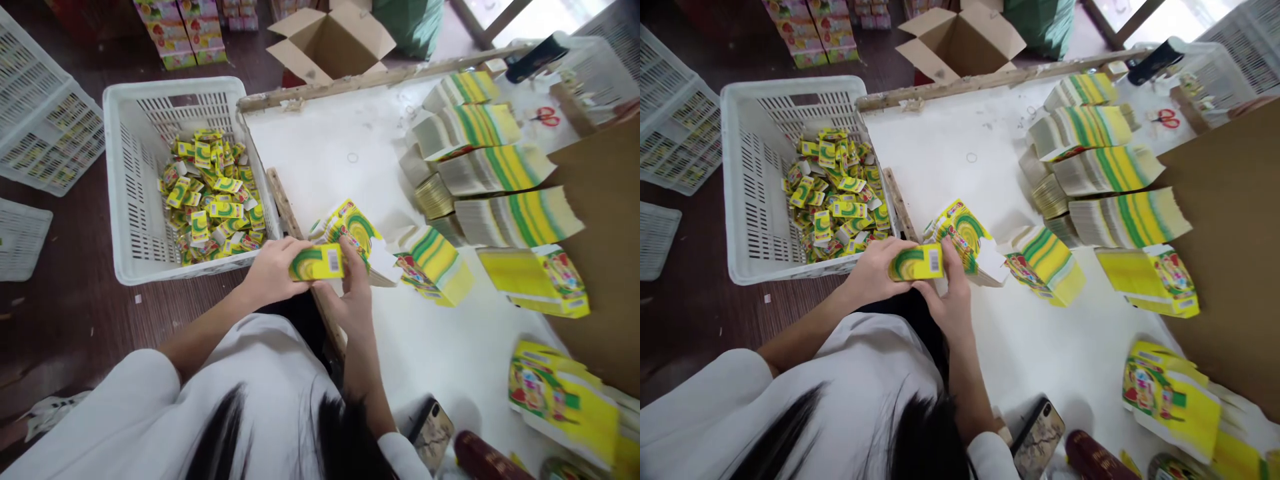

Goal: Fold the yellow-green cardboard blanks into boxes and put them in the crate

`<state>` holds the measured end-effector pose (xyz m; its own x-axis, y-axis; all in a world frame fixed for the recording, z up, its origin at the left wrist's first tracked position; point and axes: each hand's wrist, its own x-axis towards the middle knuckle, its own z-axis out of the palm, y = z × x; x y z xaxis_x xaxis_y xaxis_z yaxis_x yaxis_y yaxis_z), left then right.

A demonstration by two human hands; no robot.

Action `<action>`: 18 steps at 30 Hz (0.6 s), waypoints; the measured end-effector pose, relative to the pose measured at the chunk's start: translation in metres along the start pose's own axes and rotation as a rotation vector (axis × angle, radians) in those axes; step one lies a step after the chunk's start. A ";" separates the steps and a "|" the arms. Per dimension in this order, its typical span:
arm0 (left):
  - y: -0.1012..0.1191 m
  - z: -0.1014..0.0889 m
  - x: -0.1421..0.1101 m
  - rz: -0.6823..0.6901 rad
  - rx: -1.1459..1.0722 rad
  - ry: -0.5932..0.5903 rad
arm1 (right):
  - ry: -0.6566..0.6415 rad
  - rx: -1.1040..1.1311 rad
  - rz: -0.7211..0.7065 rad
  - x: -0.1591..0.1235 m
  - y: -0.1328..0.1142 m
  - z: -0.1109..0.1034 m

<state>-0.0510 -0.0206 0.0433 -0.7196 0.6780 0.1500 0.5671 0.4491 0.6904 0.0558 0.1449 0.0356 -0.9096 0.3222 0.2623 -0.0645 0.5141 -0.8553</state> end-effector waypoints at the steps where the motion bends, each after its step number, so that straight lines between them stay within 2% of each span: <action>1: -0.005 -0.005 0.001 -0.078 0.042 0.074 | 0.076 -0.037 0.005 0.003 0.005 -0.004; 4: -0.022 -0.018 0.003 -0.324 0.187 0.383 | 0.345 -0.348 0.071 0.016 0.028 -0.025; 6: -0.029 -0.021 0.004 -0.358 0.201 0.461 | 0.344 -0.554 0.143 0.024 0.044 -0.038; 9: -0.028 -0.014 0.004 -0.237 0.108 0.366 | 0.247 -0.649 0.177 0.029 0.060 -0.042; 11: -0.021 -0.006 0.002 -0.160 0.015 0.270 | 0.236 -0.642 0.154 0.029 0.064 -0.040; 15: -0.008 0.010 -0.001 -0.084 -0.185 0.113 | 0.283 -0.638 0.146 0.029 0.060 -0.041; 18: -0.004 0.021 -0.004 -0.059 -0.364 0.008 | 0.353 -0.584 0.136 0.027 0.044 -0.044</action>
<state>-0.0417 -0.0125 0.0252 -0.7505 0.6522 0.1069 0.3462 0.2501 0.9042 0.0466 0.2114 0.0246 -0.6995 0.6023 0.3846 0.3617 0.7626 -0.5364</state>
